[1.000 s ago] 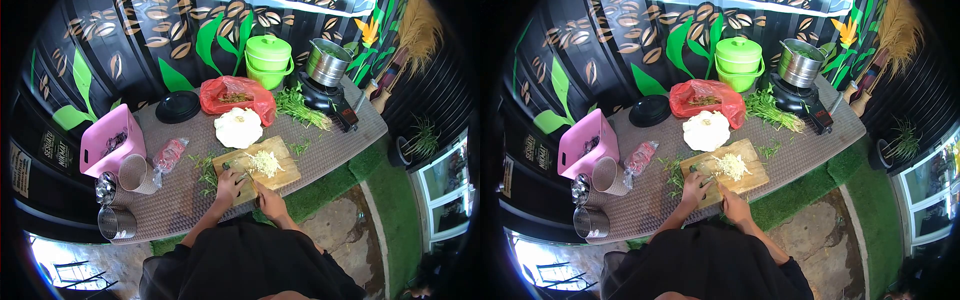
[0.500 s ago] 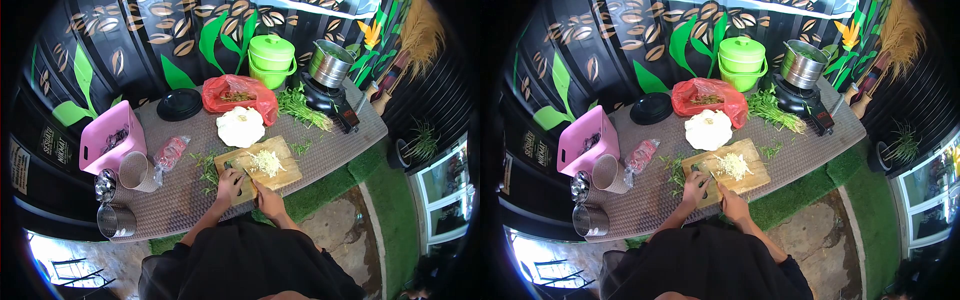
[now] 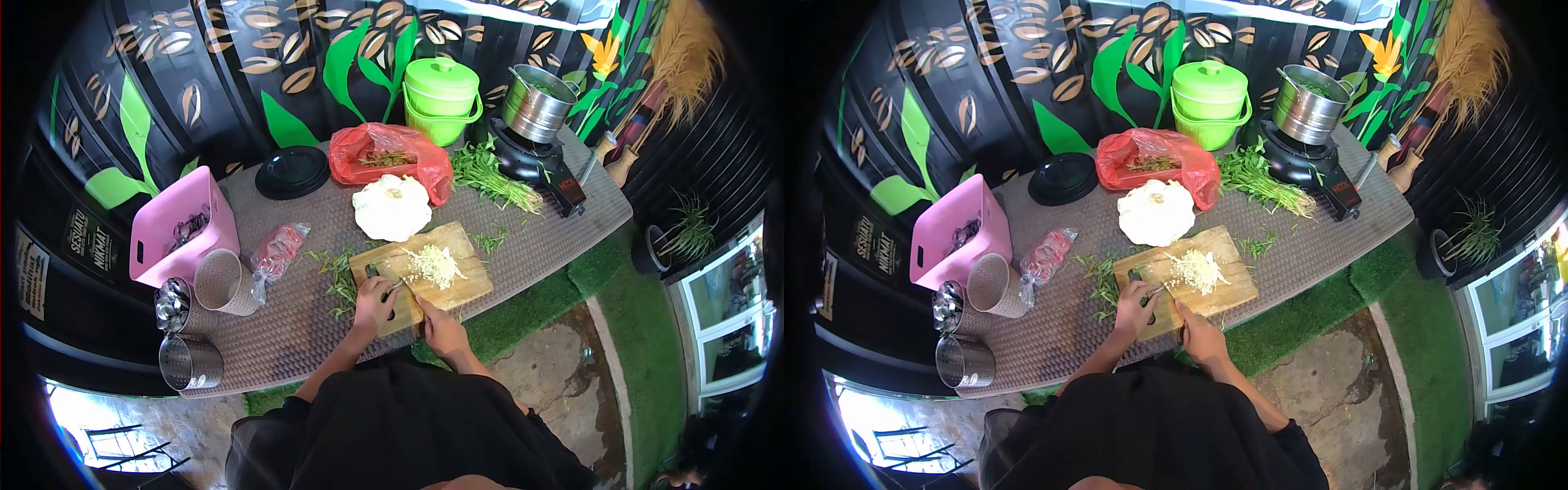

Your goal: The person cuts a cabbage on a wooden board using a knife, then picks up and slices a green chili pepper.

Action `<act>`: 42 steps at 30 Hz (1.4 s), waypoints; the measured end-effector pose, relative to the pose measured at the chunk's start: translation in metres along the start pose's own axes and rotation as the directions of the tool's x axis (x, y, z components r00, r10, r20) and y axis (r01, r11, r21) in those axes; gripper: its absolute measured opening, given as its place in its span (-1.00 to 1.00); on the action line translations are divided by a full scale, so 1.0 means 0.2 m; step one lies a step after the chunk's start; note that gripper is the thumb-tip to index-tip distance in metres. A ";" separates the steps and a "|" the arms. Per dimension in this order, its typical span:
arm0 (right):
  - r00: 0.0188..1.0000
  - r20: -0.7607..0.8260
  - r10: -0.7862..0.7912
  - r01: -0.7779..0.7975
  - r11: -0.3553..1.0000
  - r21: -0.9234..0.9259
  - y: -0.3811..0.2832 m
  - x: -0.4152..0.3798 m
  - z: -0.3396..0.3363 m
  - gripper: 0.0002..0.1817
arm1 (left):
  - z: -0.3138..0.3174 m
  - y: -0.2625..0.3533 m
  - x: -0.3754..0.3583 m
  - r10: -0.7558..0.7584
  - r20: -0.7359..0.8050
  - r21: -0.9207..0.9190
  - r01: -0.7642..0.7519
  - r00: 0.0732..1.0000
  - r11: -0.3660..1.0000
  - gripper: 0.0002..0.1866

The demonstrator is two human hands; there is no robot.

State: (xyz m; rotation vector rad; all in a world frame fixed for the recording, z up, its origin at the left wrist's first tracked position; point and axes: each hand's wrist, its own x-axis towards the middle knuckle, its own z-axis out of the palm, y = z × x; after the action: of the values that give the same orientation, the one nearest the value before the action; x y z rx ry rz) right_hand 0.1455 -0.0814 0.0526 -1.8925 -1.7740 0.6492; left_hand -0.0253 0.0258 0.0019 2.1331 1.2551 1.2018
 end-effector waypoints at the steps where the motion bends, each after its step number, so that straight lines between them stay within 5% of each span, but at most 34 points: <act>1: 1.000 0.000 -0.001 0.001 1.000 0.001 0.00 0.00 0.00 -0.41 | 0.00 0.00 0.00 -0.022 0.005 -0.002 0.022 1.000 1.000 -0.84; 7: 0.999 -0.031 -0.044 0.044 0.999 0.000 0.00 0.04 0.02 -0.44 | 0.00 -0.01 -0.01 -0.058 0.026 -0.010 0.058 0.998 0.998 -0.84; 12: 0.999 -0.022 -0.029 0.032 0.984 0.176 0.02 0.07 -0.02 -0.43 | -0.01 0.00 0.01 -0.048 0.038 0.027 0.047 0.998 0.999 -0.84; 28: 1.000 -0.020 0.014 -0.012 0.994 0.110 0.05 -0.01 -0.04 -0.41 | 0.02 0.04 0.07 -0.189 0.072 -0.168 0.199 0.979 0.965 -0.81; 33: 0.998 -0.064 -0.013 0.028 0.972 0.234 0.04 -0.03 -0.05 -0.41 | 0.04 0.03 0.07 -0.184 0.036 -0.220 0.188 0.982 0.957 -0.81; 38: 1.000 0.007 0.028 -0.029 0.972 0.235 0.04 -0.03 -0.07 -0.42 | 0.02 0.03 0.03 -0.021 0.042 0.052 0.018 0.999 0.998 -0.75; 42: 0.999 -0.036 0.022 -0.014 0.978 0.210 0.04 -0.03 -0.05 -0.42 | 0.02 0.03 0.02 -0.056 0.018 0.073 0.055 0.998 0.996 -0.72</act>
State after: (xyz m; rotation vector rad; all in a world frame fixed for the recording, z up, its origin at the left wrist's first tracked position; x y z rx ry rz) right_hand 0.1569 -0.0885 0.0554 -1.7682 -1.5981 0.7701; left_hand -0.0185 0.0258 0.0052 2.1410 1.3595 1.1257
